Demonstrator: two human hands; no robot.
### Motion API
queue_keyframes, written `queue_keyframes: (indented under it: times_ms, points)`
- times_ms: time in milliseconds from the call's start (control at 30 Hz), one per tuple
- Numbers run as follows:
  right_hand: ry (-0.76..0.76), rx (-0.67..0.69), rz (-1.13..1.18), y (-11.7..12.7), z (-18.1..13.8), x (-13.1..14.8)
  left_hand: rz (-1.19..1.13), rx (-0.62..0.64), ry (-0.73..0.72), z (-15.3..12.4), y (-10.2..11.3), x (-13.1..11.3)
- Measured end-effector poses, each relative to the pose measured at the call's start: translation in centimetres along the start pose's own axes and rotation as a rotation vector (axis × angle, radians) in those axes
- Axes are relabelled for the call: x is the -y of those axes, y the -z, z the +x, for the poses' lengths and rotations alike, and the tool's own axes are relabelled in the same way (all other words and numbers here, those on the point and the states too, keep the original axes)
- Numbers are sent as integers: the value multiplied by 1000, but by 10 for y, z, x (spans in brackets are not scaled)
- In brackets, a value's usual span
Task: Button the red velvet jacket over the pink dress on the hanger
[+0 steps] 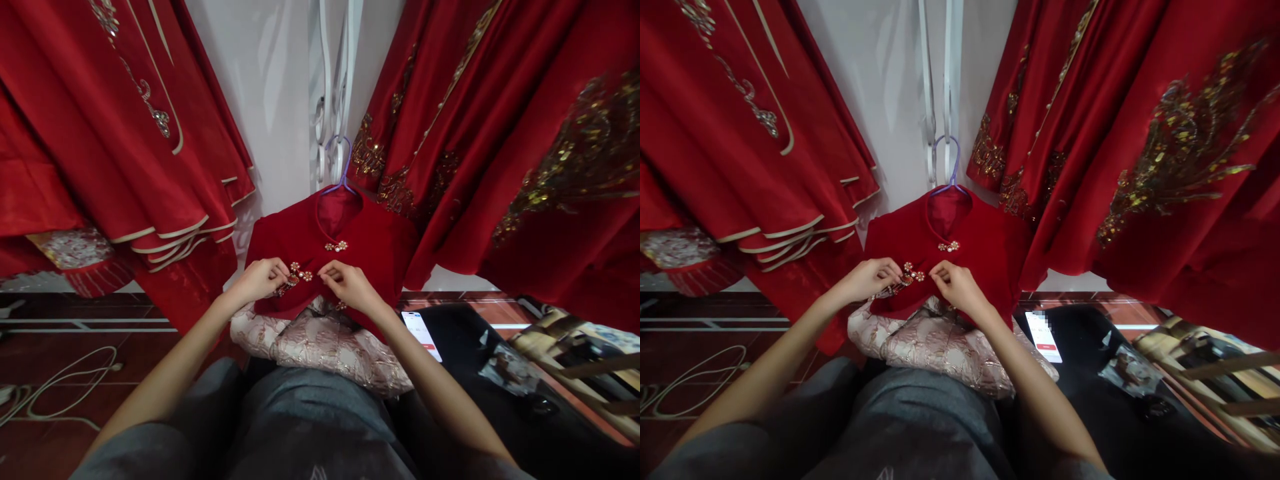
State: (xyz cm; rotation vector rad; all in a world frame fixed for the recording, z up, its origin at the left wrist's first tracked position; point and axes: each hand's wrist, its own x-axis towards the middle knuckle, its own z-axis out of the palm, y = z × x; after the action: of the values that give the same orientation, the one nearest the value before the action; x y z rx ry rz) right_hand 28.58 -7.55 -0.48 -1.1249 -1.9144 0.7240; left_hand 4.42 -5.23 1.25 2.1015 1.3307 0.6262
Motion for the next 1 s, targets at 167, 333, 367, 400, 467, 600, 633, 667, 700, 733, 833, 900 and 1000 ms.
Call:
queue_keyframes:
  times_ms: [167, 333, 367, 400, 467, 600, 633, 667, 700, 733, 833, 900, 1000]
  points:
    - [-134, 231, -253, 28, -11, -3, 242, 199, 37, -7, 4, 5]
    - [-277, 349, -557, 29, -16, 4, 68, 296, 112, -8, 1, 3]
    - [-292, 349, -596, 27, -16, 4, -7, 328, 123, -7, 0, 3]
    - [-299, 353, -616, 24, -16, 3, -84, 368, 137, -6, -1, 5]
    - [-292, 357, -603, 18, -13, -4, -210, 439, 173, -4, -6, 9]
    - [-242, 374, -398, 5, -8, -31, -238, 377, 210, -3, -17, 13]
    - [-236, 380, -333, 3, -7, -37, -217, 337, 200, -3, -19, 13]
    - [-236, 385, -279, 1, -6, -42, -192, 305, 186, -3, -20, 12]
    - [-236, 381, -247, 0, -6, -45, -164, 284, 170, -3, -21, 10]
    - [-230, 366, -242, 0, -6, -47, -136, 272, 159, -4, -22, 9]
    - [-196, 327, -284, -1, -7, -47, -62, 242, 132, -5, -22, 5]
    - [-198, 357, -264, -2, -8, -45, -36, 217, 119, -5, -21, 4]
    - [-269, 450, -168, -3, -8, -40, -42, 215, 127, -5, -21, 4]
